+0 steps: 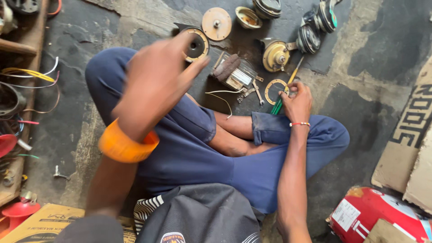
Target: The person sits on the floor and uses a wrench to tighten a bolt on a small electrical motor. They adjust the motor and continue tightening the bolt with both hands.
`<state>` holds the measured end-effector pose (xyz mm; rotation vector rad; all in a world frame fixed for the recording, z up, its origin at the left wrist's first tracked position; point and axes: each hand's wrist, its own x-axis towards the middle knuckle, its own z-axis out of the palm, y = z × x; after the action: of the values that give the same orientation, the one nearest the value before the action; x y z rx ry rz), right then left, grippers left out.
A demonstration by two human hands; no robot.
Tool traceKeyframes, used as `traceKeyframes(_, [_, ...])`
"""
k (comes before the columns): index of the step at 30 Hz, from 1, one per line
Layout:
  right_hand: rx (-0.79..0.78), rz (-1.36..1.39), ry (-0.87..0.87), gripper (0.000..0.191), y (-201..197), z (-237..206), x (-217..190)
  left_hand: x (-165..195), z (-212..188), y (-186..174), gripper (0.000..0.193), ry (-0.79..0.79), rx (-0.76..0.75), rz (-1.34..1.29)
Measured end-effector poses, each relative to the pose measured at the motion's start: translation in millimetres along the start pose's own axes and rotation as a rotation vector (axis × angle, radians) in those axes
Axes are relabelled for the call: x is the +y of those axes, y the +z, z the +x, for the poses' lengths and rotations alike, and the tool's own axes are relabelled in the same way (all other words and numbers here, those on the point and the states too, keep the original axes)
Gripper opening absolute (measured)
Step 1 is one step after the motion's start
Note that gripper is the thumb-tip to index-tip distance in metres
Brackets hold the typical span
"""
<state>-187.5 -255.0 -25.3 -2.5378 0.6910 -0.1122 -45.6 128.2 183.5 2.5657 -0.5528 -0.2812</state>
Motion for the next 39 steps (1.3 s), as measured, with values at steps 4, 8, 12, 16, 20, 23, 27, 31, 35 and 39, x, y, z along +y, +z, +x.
traceKeyframes(4, [-0.06, -0.036, 0.022, 0.047, 8.7, 4.6, 13.8, -17.3, 101.4, 71.4, 0.041, 0.096, -0.024, 0.289])
traceKeyframes(8, [-0.069, -0.036, 0.081, 0.052, 12.3, 8.2, 27.2, -48.6, 149.2, 136.9, 0.038, -0.01, -0.019, 0.409])
traceKeyframes(12, [-0.047, -0.025, 0.077, 0.057, 12.1, 5.0, 28.4, -71.1, 157.7, 160.0, 0.047, -0.181, -0.13, 0.316])
traceKeyframes(16, [0.038, -0.034, -0.032, 0.056, 7.2, 1.5, 12.6, -77.4, 159.3, 157.0, 0.048, -0.232, -0.143, 0.267])
traceKeyframes(20, [0.04, 0.132, -0.072, 0.043, -1.6, 1.2, -14.3, -74.6, 159.6, 157.1, 0.039, -0.216, -0.152, 0.318])
traceKeyframes(23, [0.035, 0.263, -0.063, 0.037, -5.8, 5.5, -36.8, -73.6, 160.2, 157.7, 0.036, -0.173, -0.132, 0.268])
traceKeyframes(27, [0.098, 0.405, -0.103, 0.03, -1.0, 23.3, -63.3, -72.6, 161.4, 158.0, 0.035, -0.167, -0.1, 0.301])
traceKeyframes(31, [0.182, 0.343, -0.275, 0.022, 9.5, 44.8, -71.8, -67.6, 157.9, 161.1, 0.045, -0.085, -0.011, 0.2])
traceKeyframes(35, [0.202, 0.38, -0.277, 0.012, 18.9, 49.4, -58.6, -62.6, 153.9, 159.2, 0.048, -0.037, 0.009, 0.067])
traceKeyframes(39, [0.049, 0.795, -0.078, 0.007, 18.1, 42.9, -39.1, -50.3, 148.7, 146.0, 0.043, 0.006, 0.063, 0.008])
